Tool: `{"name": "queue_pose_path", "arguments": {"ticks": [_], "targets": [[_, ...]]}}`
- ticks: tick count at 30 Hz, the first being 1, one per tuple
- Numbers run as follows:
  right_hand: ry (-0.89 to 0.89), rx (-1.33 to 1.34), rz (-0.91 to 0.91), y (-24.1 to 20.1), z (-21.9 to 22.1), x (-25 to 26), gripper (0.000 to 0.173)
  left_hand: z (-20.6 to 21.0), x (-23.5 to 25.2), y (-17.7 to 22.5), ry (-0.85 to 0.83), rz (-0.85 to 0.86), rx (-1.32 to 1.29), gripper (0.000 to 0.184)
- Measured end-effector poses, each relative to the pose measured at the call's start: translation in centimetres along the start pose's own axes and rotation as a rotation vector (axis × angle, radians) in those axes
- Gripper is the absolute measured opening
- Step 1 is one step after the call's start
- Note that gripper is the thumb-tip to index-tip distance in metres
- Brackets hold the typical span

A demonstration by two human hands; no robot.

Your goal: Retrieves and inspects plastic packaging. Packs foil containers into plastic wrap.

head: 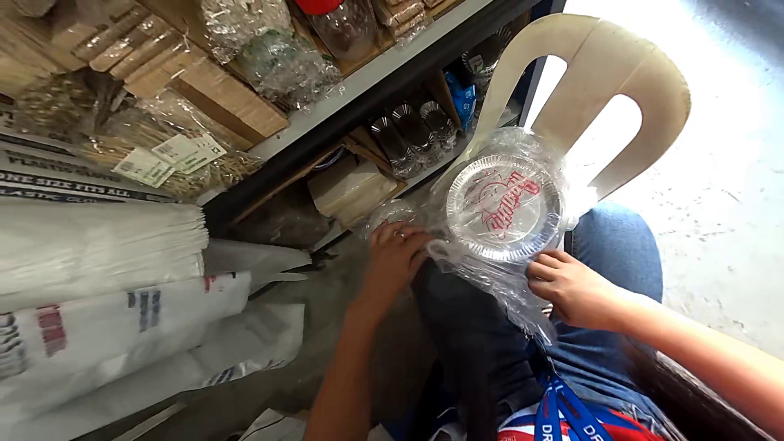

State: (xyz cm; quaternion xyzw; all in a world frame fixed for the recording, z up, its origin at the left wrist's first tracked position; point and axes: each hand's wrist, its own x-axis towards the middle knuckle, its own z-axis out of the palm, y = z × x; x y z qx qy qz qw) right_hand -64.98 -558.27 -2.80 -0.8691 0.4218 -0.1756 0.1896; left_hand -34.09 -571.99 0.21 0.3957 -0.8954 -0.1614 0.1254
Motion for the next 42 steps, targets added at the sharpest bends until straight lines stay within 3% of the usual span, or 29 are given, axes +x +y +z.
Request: {"name": "queue_pose_path", "arguments": {"ticks": [2,4,6,7,9,10,13,14,16,18,21,23,25,27,29,30,32,34,37,39,42], "targets": [[-0.102,0.105,0.103,0.1,-1.6,0.0,0.011,-1.3,-0.2,0.3,0.024,-0.019,-0.123,0.023],[-0.038,0.224,0.187,0.2,-3.3,0.7,0.008,-2.2,-0.3,1.7,0.120,-0.033,-0.227,0.024],[0.128,0.239,0.251,-0.3,-4.0,2.2,0.024,-2.5,-0.5,4.3,0.197,0.016,-0.363,0.021],[0.162,0.215,0.287,-0.8,-4.0,3.1,0.040,-2.3,-0.6,5.7,0.185,0.065,-0.425,0.020],[0.103,0.162,0.352,-1.9,-2.8,5.0,0.066,-1.3,-0.7,7.7,0.088,0.137,-0.445,0.018],[0.037,0.132,0.368,-2.3,-1.7,5.9,0.067,-0.5,-0.8,8.2,0.031,0.157,-0.417,0.018],[-0.090,0.123,0.338,-2.5,1.3,7.0,0.031,1.6,-1.2,8.3,-0.093,0.171,-0.314,0.022],[-0.058,0.161,0.321,-2.3,1.3,7.0,0.022,2.2,-1.4,8.0,-0.102,0.171,-0.293,0.024],[0.095,0.273,0.327,-2.2,0.2,6.8,0.019,3.3,-1.8,7.6,-0.092,0.152,-0.279,0.024],[0.282,0.338,0.333,-2.2,-1.1,6.4,0.022,3.6,-2.0,7.8,-0.118,0.002,-0.209,0.027],[0.466,0.373,0.279,-2.5,-3.0,5.9,0.023,1.4,0.4,8.7,-0.472,-0.559,0.005,0.037],[0.510,0.402,0.226,-2.7,-3.8,5.5,0.022,0.6,2.2,8.5,-0.590,-0.795,0.051,0.041],[0.456,0.412,0.160,-2.9,-4.1,5.3,0.021,1.4,2.6,8.6,-0.492,-0.780,0.046,0.042],[0.327,0.447,0.087,-2.9,-4.2,5.4,0.026,2.5,2.5,9.2,-0.299,-0.646,-0.072,0.043],[0.229,0.541,0.072,-2.5,-4.6,5.6,0.047,3.5,2.7,9.1,-0.195,-0.601,-0.205,0.045],[0.245,0.576,0.112,-2.0,-5.0,5.5,0.054,3.9,2.9,8.6,-0.182,-0.634,-0.284,0.046],[0.385,0.525,0.277,0.1,-5.5,5.3,0.050,5.6,4.0,6.9,-0.086,-0.678,-0.375,0.044],[0.484,0.375,0.548,3.8,-5.4,5.2,0.045,6.8,6.2,5.2,-0.198,-0.714,-0.340,0.051],[0.380,0.275,0.936,9.1,-3.3,4.6,0.067,7.3,6.9,4.3,-0.215,-0.707,-0.388,0.053],[0.292,0.388,1.031,10.5,-0.9,4.4,0.079,8.0,6.1,4.1,-0.141,-0.688,-0.425,0.055],[0.381,0.488,0.988,10.6,1.7,4.2,0.082,7.5,5.5,4.9,-0.131,-0.745,-0.433,0.061]]}}
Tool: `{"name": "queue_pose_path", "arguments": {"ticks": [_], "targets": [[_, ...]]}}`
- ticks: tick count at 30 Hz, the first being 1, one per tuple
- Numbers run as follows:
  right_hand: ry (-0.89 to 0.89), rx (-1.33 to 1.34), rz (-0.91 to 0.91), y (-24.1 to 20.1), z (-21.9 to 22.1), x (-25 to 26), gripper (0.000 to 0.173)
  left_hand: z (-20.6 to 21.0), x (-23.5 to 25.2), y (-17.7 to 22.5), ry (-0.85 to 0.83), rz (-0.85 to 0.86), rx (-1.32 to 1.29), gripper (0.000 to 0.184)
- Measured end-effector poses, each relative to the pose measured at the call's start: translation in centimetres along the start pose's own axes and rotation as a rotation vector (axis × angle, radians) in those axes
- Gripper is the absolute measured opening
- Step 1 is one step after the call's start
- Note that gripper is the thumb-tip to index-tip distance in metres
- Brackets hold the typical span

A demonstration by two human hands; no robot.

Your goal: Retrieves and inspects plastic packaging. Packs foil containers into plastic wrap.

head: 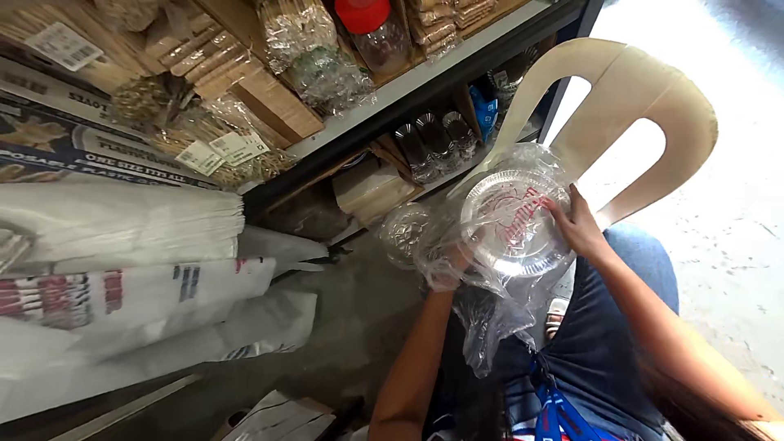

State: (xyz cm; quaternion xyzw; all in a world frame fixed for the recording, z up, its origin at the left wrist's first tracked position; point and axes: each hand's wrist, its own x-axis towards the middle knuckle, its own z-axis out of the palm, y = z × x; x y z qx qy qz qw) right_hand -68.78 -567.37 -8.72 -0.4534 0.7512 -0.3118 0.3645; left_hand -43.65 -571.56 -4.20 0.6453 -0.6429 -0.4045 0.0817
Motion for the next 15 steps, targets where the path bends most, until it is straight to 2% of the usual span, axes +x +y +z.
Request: {"name": "queue_pose_path", "arguments": {"ticks": [7,8,10,12,13,15], "targets": [[0.076,0.330,-0.029,1.1,0.5,0.1,0.065,-0.6,-2.9,1.9,0.072,0.017,0.020,0.068],[0.084,0.349,-0.032,1.1,0.5,0.0,0.065,-0.7,-3.2,2.4,0.062,-0.009,-0.076,0.070],[0.097,0.360,-0.043,1.0,0.7,-0.1,0.066,0.0,-3.3,2.7,0.006,-0.096,-0.461,0.068],[0.110,0.329,-0.064,1.1,1.1,-0.1,0.068,1.6,-2.9,2.1,-0.078,-0.216,-0.813,0.050],[0.109,0.307,-0.068,1.1,1.2,0.0,0.068,2.4,-2.7,1.3,-0.111,-0.251,-0.925,0.041],[0.099,0.258,-0.065,1.0,0.9,0.2,0.064,3.4,-3.0,-0.2,-0.126,-0.291,-0.991,0.037]]}}
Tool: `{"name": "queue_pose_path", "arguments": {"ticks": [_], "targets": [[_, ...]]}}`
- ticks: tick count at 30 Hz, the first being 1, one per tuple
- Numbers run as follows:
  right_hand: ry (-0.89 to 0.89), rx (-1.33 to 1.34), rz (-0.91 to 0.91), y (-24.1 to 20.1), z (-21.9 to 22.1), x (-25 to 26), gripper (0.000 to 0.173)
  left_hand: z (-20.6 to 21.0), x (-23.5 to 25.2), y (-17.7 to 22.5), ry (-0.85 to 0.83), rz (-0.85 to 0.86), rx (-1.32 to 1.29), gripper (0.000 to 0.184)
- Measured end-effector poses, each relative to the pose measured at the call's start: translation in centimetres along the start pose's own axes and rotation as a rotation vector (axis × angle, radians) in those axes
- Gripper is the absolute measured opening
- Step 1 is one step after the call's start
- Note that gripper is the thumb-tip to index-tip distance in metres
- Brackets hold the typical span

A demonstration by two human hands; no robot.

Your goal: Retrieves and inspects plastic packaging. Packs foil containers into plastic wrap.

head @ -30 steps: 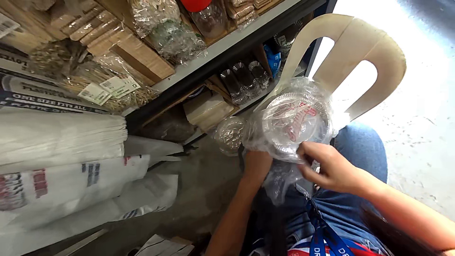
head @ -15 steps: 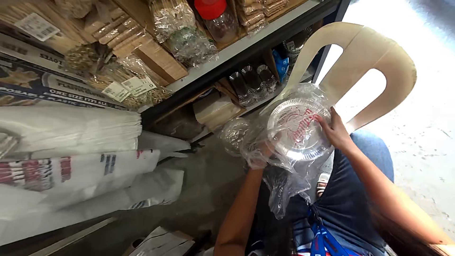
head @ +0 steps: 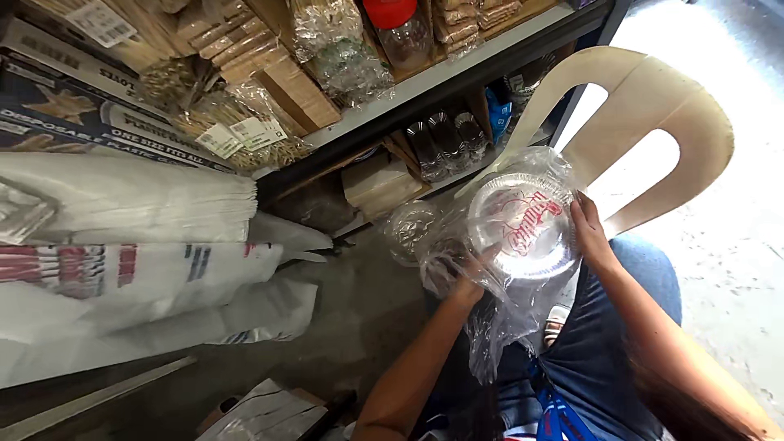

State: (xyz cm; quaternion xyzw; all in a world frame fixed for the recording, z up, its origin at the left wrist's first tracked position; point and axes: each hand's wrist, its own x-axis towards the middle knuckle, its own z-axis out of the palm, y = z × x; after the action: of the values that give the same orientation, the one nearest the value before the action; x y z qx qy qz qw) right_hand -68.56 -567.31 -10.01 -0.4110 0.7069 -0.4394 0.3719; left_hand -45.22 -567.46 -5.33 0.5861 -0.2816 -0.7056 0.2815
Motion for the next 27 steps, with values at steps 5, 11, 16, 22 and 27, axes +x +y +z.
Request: {"name": "queue_pose_path", "arguments": {"ticks": [5,11,16,22,27], "targets": [[-0.104,-0.173,0.106,-2.0,-2.5,2.2,0.063,-4.8,-3.1,2.6,0.061,0.120,0.259,0.036],[-0.209,-0.450,0.045,-2.0,-2.3,4.0,0.030,-15.0,-5.7,9.1,-0.042,0.103,0.574,0.041],[0.027,-0.523,0.083,-0.6,-2.6,4.5,0.033,-24.9,-6.3,10.6,-0.048,0.147,0.613,0.061],[0.107,-0.599,-0.209,-2.8,0.6,2.6,0.048,-31.7,-7.1,7.2,0.345,0.298,0.222,0.039],[-0.073,-0.743,-0.303,-1.2,6.8,0.5,0.067,-29.7,-1.0,5.3,0.512,0.376,0.013,0.041]]}}
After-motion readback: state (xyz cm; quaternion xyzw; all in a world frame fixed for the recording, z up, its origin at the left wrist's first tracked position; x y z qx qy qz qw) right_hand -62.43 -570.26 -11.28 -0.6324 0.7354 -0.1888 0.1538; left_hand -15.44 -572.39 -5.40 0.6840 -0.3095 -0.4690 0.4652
